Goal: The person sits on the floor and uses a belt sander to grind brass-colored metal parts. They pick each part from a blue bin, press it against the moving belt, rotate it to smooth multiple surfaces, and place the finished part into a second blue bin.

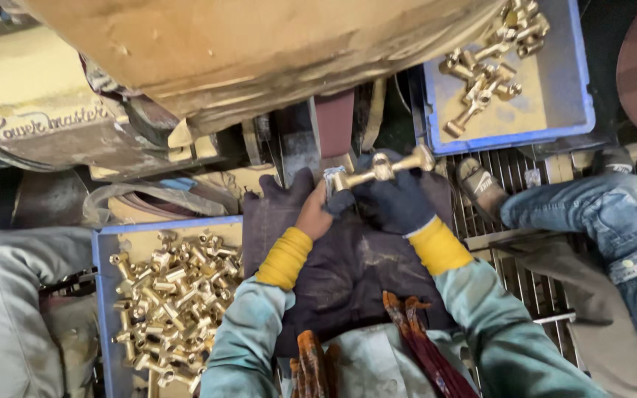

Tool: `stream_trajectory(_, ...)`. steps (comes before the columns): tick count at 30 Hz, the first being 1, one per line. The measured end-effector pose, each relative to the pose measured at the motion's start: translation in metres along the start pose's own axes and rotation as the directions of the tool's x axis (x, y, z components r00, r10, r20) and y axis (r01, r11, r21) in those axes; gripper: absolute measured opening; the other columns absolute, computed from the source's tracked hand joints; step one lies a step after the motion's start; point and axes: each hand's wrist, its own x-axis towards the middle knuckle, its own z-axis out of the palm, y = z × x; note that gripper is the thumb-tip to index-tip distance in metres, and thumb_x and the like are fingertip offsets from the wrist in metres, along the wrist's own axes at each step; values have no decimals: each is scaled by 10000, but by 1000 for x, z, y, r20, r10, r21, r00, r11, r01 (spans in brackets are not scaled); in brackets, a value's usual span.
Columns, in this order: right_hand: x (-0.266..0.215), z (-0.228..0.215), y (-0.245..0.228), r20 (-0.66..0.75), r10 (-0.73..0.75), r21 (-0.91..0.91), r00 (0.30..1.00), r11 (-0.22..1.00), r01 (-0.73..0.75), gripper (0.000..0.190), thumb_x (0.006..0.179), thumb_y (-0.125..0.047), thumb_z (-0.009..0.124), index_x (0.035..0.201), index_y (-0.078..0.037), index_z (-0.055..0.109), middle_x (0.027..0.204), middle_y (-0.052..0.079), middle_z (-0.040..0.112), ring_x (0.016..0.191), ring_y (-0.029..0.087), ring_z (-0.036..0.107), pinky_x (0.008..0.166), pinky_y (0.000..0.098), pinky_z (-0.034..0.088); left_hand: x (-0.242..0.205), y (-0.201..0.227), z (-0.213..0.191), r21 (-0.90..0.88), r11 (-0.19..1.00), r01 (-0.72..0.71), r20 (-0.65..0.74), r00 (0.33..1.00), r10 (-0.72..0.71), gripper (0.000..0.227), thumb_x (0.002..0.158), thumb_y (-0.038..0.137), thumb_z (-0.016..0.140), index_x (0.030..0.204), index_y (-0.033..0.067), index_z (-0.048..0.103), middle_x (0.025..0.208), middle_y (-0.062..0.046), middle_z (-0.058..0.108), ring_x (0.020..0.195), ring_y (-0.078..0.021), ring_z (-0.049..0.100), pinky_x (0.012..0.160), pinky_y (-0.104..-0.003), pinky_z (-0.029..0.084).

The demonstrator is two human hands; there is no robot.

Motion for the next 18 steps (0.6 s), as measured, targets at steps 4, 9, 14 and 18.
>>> stream_trajectory(4, 58, -24, 16, -38, 8, -15, 999, 1000, -8, 370, 990, -186, 601, 1332, -129, 475, 1104, 80, 613, 1013, 252, 663, 876, 416, 576, 35, -27, 9, -253, 960, 122, -14, 992, -129, 408, 1021, 225, 639, 1376, 39, 562, 1127, -37, 622, 972, -136, 557, 832, -284, 448)
stream_trajectory(9, 92, -43, 35, -118, -27, -160, 993, 987, 8, 232, 994, -192, 588, 1199, -100, 529, 1024, 49, 602, 902, 188, 657, 775, 362, 600, 43, -39, 35, -445, 833, 330, -91, 908, -408, 262, 1006, 343, 619, 1142, 122, 647, 734, 71, 554, 563, -34, 449, 471, -241, 351)
stream_trajectory(14, 107, -45, 41, -215, -31, -333, 976, 942, -43, 194, 1007, -230, 592, 1114, -70, 566, 946, 40, 583, 830, 156, 602, 722, 346, 563, 49, -48, 43, -439, 838, 325, -149, 893, -425, 278, 1006, 381, 640, 996, 103, 655, 707, 45, 561, 553, -55, 465, 476, -248, 357)
stream_trajectory(18, 102, -37, 37, -206, -93, -502, 974, 865, -24, 192, 1018, -257, 579, 1066, -72, 602, 966, 48, 607, 874, 159, 601, 760, 326, 540, 53, -47, 41, -441, 836, 326, -178, 882, -437, 263, 967, 367, 636, 960, 105, 655, 688, 37, 578, 527, -68, 480, 463, -256, 366)
